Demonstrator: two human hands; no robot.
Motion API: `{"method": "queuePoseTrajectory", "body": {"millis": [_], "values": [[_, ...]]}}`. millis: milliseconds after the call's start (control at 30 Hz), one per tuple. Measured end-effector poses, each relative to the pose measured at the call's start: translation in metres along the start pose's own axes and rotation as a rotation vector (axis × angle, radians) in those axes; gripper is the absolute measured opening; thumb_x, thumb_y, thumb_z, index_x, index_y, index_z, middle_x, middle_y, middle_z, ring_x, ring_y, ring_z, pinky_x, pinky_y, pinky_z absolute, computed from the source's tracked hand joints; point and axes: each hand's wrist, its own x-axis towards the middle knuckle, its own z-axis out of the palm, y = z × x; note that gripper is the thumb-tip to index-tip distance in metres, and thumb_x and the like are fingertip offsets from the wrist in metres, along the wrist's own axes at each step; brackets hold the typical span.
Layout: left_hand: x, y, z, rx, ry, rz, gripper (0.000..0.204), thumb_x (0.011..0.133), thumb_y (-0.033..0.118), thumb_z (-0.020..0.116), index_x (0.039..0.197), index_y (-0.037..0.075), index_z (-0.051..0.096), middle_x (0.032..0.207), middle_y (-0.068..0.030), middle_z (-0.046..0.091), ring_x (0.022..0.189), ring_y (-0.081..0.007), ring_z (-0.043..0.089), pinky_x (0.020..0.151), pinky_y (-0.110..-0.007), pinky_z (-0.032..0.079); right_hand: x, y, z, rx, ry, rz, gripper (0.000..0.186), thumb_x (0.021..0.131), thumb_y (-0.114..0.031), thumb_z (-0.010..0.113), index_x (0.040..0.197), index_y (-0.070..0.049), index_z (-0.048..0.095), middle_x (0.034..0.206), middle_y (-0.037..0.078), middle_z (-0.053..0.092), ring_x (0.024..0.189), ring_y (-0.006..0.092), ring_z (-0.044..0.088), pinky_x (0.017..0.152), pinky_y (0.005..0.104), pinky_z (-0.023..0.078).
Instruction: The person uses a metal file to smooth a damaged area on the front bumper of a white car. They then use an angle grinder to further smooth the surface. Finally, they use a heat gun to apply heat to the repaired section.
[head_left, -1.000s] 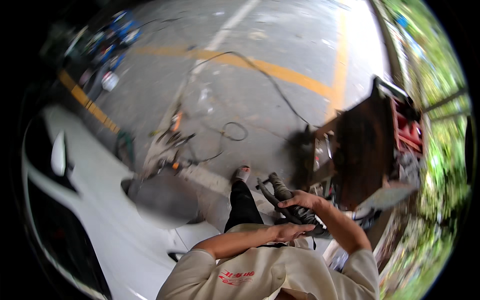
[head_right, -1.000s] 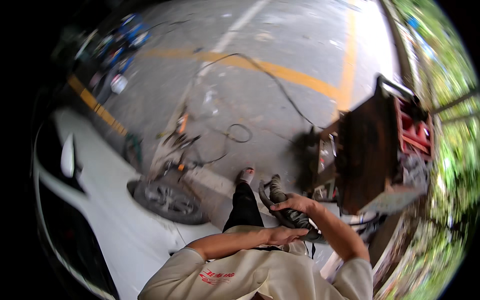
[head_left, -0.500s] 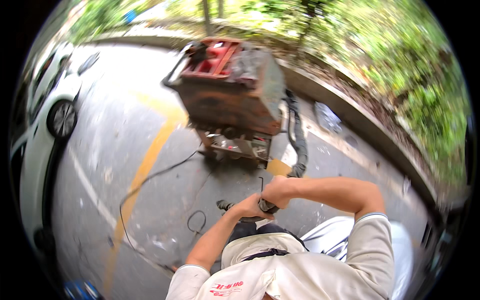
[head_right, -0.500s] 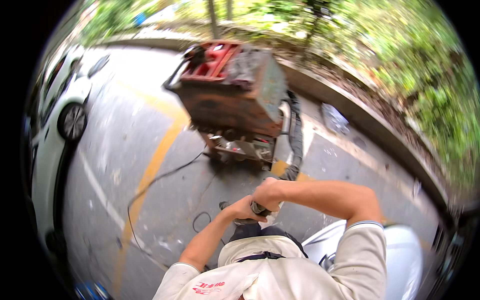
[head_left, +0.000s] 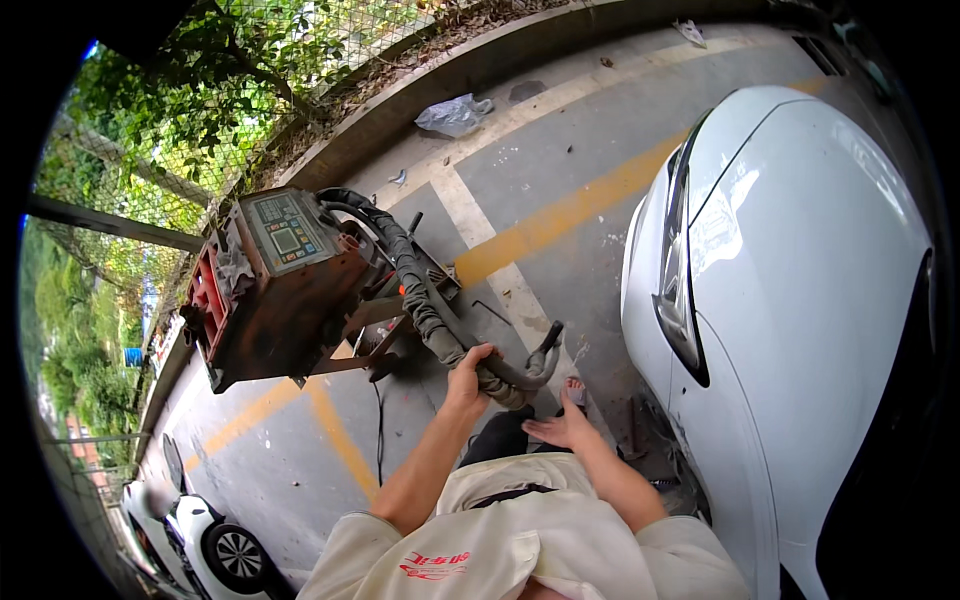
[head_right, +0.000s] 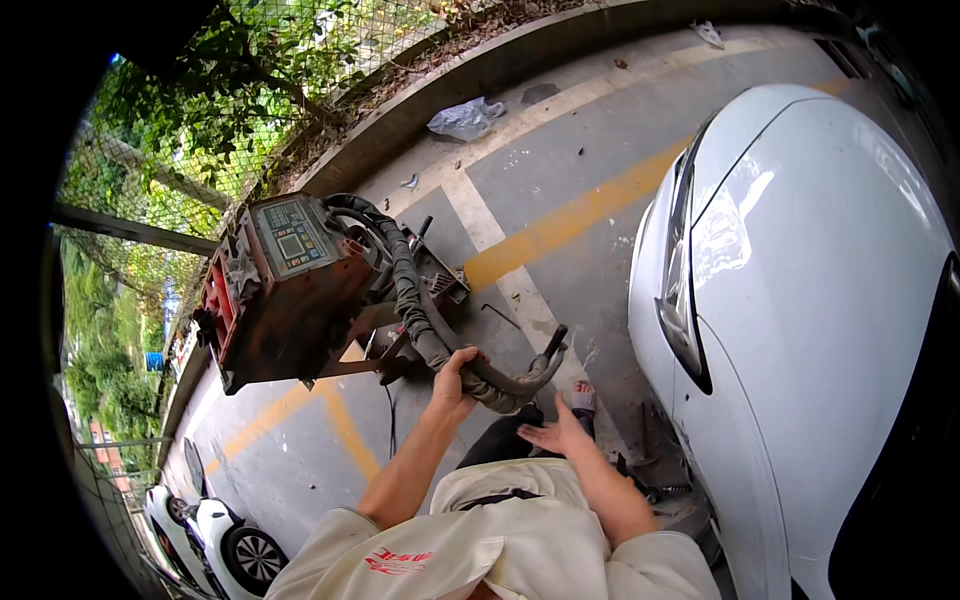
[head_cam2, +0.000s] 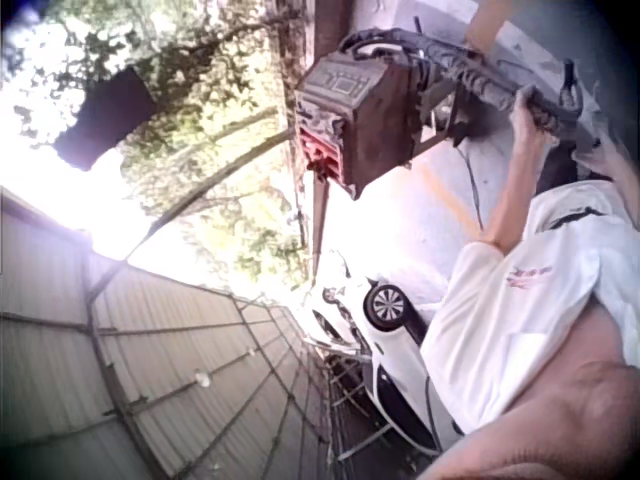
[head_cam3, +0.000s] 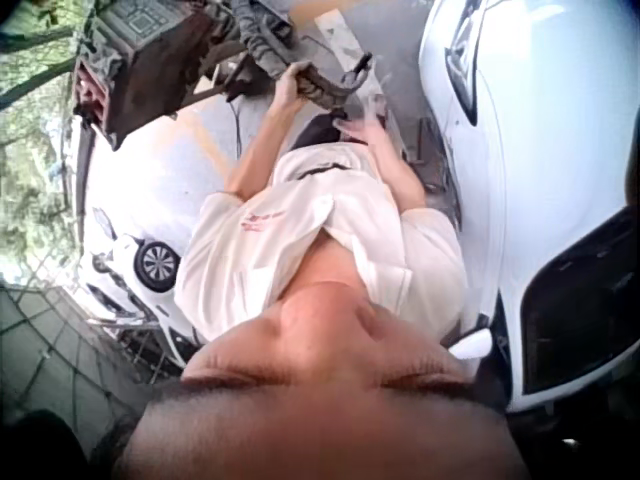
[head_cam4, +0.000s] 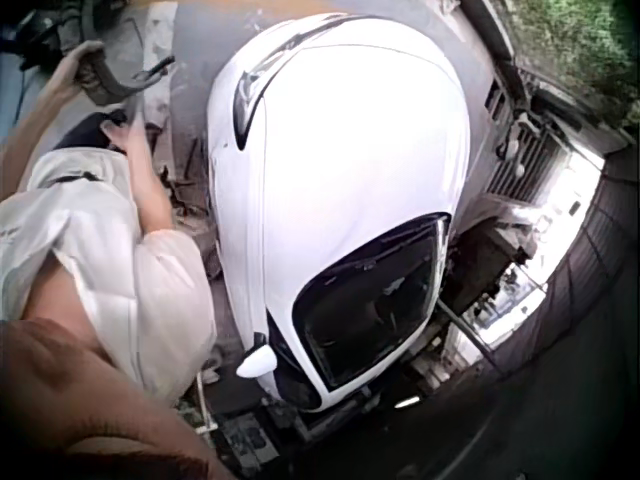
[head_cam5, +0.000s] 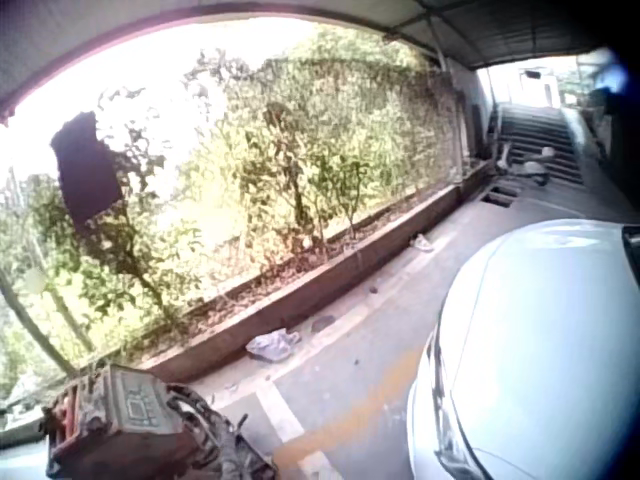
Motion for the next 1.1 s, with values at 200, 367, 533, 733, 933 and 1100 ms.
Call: {"method": "queuePoseTrajectory", "body": {"millis": [200,367,533,733,933,1100], "values": [[-0.038,-0.005,-0.028,-0.072,-0.162,-0.246,0.014,0.083,0.015,0.061,0.093,0.005,0.059,0.09,-0.006,0.059,0.091,-0.0201,0.057,0.085,-0.035,0.046,0.021,0.043,0.011,0.233,-1.079,-0.258,0.076,0.083,-0.059,0.056,0.128,0.0,0.041,0.132,0.02,0.044,0.122,0.0328,0.046,0.103,0.0421,0.038],[-0.039,0.01,-0.09,-0.081,-0.313,-0.557,0.018,0.086,0.022,0.06,0.094,0.007,0.062,0.098,-0.0054,0.062,0.097,-0.0187,0.057,0.091,-0.033,0.043,0.088,0.047,-0.038,0.396,-1.024,-0.857,0.05,0.086,-0.039,0.061,0.118,-0.004,0.046,0.092,0.005,0.056,0.085,0.0168,0.056,0.088,0.0354,0.046],[-0.006,0.087,-0.16,1.602,-0.989,-0.415,0.063,0.083,0.041,0.066,0.126,-0.002,0.05,0.122,-0.0169,0.057,0.111,-0.024,0.055,0.098,-0.033,0.042,0.049,0.129,-0.078,0.341,-0.412,-0.932,0.023,0.084,-0.032,0.057,0.072,-0.013,0.055,0.074,0.001,0.058,0.076,0.0163,0.058,0.08,0.035,0.048],[0.2,0.224,-0.152,1.789,-0.258,0.671,0.036,0.075,0.018,0.059,0.102,-0.005,0.054,0.099,-0.0279,0.061,0.093,-0.0416,0.06,0.081,-0.045,0.049,0.062,0.187,-0.101,0.604,-0.067,-0.873,0.018,0.079,-0.027,0.058,0.078,-0.009,0.057,0.082,0.006,0.061,0.085,0.0258,0.059,0.089,0.0448,0.046],[0.323,0.221,-0.127,1.548,0.355,0.508,0.065,0.077,0.024,0.064,0.122,-0.012,0.033,0.123,-0.0302,0.047,0.115,-0.0433,0.047,0.098,-0.048,0.038,0.07,0.222,-0.166,0.592,0.099,-0.878,0.019,0.077,-0.031,0.058,0.081,-0.013,0.06,0.096,0.005,0.062,0.099,0.0289,0.056,0.093,0.0496,0.043],[0.341,0.221,-0.134,1.494,0.552,0.286,0.104,0.077,0.049,0.065,0.139,-0.013,0.008,0.139,-0.0321,0.03,0.13,-0.0429,0.031,0.107,-0.048,0.028,0.036,0.276,-0.16,0.416,0.198,-0.894,0.021,0.077,-0.037,0.057,0.083,-0.017,0.059,0.101,0.008,0.062,0.099,0.0306,0.056,0.091,0.05,0.044]]}}
